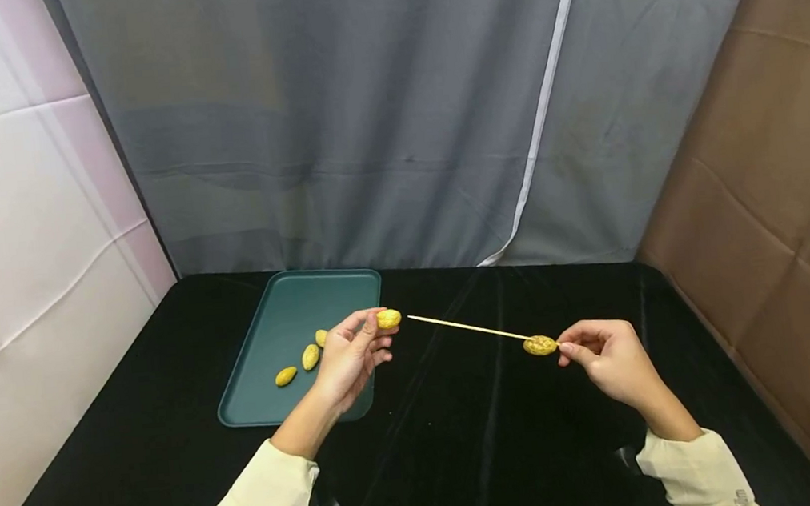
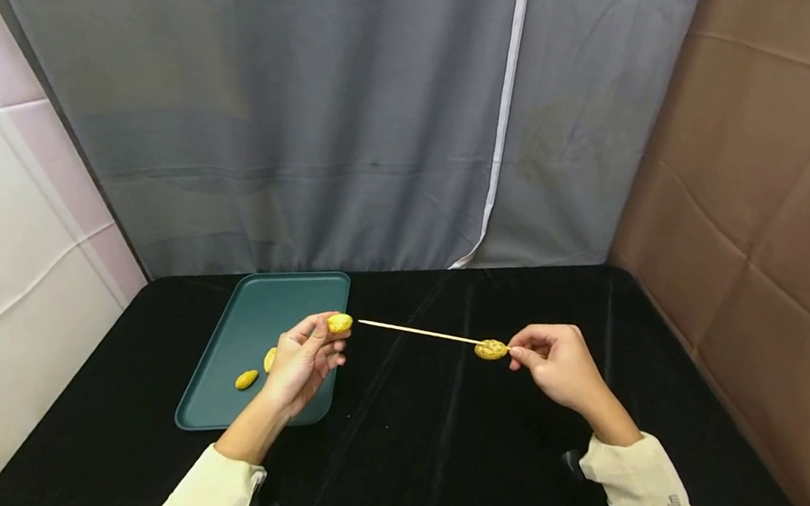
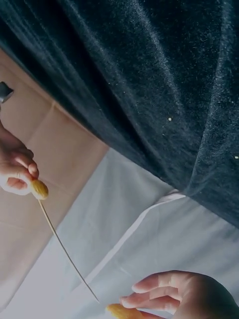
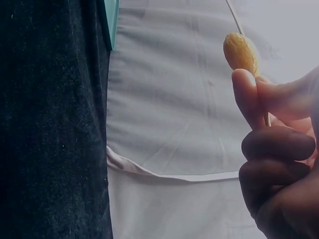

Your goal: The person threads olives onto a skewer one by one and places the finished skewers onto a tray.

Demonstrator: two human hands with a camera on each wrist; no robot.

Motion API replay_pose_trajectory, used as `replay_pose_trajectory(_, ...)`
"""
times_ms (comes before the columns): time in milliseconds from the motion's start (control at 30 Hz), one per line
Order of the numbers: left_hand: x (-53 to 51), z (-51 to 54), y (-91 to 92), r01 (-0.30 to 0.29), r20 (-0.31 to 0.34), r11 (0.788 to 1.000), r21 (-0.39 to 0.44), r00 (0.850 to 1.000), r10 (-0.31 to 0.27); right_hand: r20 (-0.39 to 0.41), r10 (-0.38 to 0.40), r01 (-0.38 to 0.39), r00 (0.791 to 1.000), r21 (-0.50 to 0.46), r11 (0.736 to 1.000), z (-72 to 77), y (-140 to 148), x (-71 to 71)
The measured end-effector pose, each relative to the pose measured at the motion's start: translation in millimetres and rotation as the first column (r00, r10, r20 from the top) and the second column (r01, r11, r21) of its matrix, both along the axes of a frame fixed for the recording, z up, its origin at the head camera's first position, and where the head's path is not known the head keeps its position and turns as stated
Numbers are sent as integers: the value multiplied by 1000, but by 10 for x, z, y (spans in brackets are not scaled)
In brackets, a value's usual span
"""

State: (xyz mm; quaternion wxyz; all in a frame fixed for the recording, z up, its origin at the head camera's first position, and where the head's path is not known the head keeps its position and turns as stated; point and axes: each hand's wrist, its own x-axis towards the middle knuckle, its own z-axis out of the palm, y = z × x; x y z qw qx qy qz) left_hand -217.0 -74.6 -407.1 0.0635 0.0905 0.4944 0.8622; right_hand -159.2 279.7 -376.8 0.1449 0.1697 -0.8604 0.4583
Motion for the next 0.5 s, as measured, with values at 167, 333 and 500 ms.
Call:
replay_pose_trajectory(167,19,20,2,42,-25,998,-50,999,-43,-13,17,-17,1000,5,1000,16,-5,18)
replay_pose_trajectory(333,18,21,5,58,-36,995,-78,997,-61,-39,31,-31,999,9,999,10,-3,5)
replay_pose_trajectory(500,10,15,10,74,-45,993,-88,996,-78,-41,22,-21,999,22,1000,2,6,-3)
